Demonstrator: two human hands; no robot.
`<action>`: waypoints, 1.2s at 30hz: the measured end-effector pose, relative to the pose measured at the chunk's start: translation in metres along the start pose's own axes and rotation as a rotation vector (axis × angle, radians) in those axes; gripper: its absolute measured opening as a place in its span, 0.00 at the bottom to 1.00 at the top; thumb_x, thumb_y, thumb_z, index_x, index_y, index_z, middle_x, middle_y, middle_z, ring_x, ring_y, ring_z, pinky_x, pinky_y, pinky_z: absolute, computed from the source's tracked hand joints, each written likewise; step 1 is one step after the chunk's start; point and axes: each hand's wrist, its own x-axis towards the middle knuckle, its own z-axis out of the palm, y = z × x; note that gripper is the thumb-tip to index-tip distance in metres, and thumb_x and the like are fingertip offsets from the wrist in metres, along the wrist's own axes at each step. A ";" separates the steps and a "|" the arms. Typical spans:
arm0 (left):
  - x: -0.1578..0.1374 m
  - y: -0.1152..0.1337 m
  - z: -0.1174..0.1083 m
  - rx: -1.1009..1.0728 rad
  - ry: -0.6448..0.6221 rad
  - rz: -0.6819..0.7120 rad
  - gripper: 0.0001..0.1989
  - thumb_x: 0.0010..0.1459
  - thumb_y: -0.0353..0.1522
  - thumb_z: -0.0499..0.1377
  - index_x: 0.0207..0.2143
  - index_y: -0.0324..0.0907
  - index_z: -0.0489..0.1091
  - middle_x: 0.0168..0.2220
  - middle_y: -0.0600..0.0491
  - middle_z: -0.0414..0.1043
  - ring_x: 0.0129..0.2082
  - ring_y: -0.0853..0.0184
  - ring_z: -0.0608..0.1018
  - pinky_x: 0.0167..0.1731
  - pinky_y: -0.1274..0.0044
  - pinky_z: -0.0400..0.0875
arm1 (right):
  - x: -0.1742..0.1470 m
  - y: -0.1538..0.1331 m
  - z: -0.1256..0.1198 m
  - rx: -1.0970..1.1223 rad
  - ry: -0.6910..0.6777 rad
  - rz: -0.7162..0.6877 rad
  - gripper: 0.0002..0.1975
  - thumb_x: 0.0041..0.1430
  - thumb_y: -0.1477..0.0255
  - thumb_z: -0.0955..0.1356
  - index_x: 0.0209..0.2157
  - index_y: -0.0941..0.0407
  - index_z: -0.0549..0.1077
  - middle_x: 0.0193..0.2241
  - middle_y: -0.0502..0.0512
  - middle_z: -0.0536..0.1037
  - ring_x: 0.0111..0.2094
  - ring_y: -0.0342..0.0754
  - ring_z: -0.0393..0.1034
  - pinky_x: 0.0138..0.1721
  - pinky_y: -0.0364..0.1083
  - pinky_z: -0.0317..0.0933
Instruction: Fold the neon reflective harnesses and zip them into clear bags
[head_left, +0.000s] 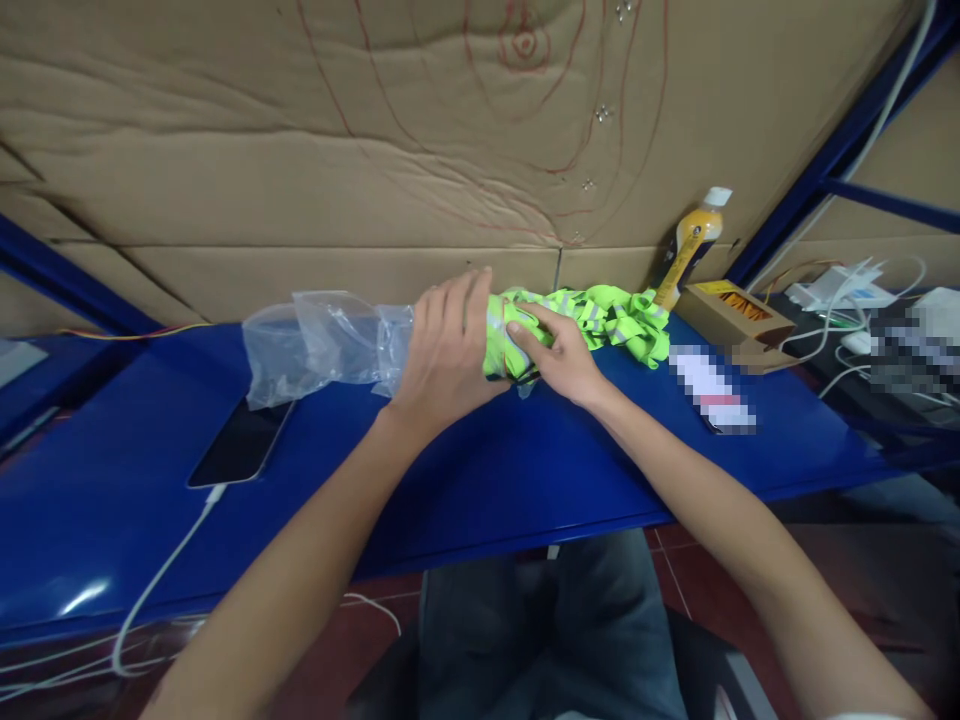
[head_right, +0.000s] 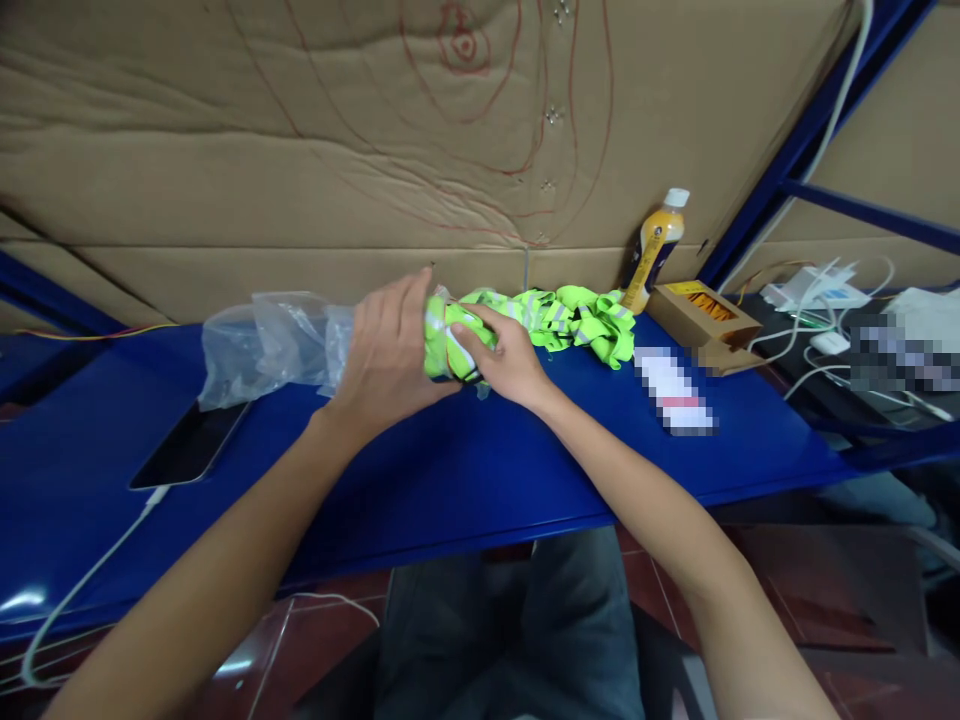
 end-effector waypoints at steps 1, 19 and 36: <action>0.001 -0.002 -0.003 0.025 -0.030 -0.001 0.51 0.56 0.45 0.70 0.73 0.34 0.52 0.68 0.27 0.65 0.66 0.31 0.70 0.65 0.46 0.66 | 0.000 -0.001 0.000 0.011 0.026 0.000 0.30 0.68 0.44 0.70 0.53 0.56 0.82 0.54 0.60 0.86 0.58 0.59 0.79 0.64 0.56 0.69; -0.010 0.006 0.020 0.033 -0.091 0.040 0.33 0.62 0.32 0.62 0.67 0.31 0.60 0.59 0.30 0.74 0.58 0.41 0.78 0.55 0.56 0.75 | -0.010 -0.016 0.001 -0.155 -0.054 0.094 0.12 0.66 0.63 0.70 0.43 0.57 0.81 0.35 0.54 0.82 0.39 0.50 0.75 0.44 0.48 0.67; -0.010 -0.009 0.022 0.036 -0.011 0.027 0.35 0.66 0.46 0.64 0.64 0.31 0.62 0.54 0.28 0.74 0.52 0.37 0.78 0.49 0.53 0.75 | -0.014 -0.020 0.009 0.380 -0.081 0.393 0.35 0.50 0.55 0.83 0.55 0.60 0.81 0.16 0.44 0.74 0.15 0.43 0.66 0.17 0.43 0.61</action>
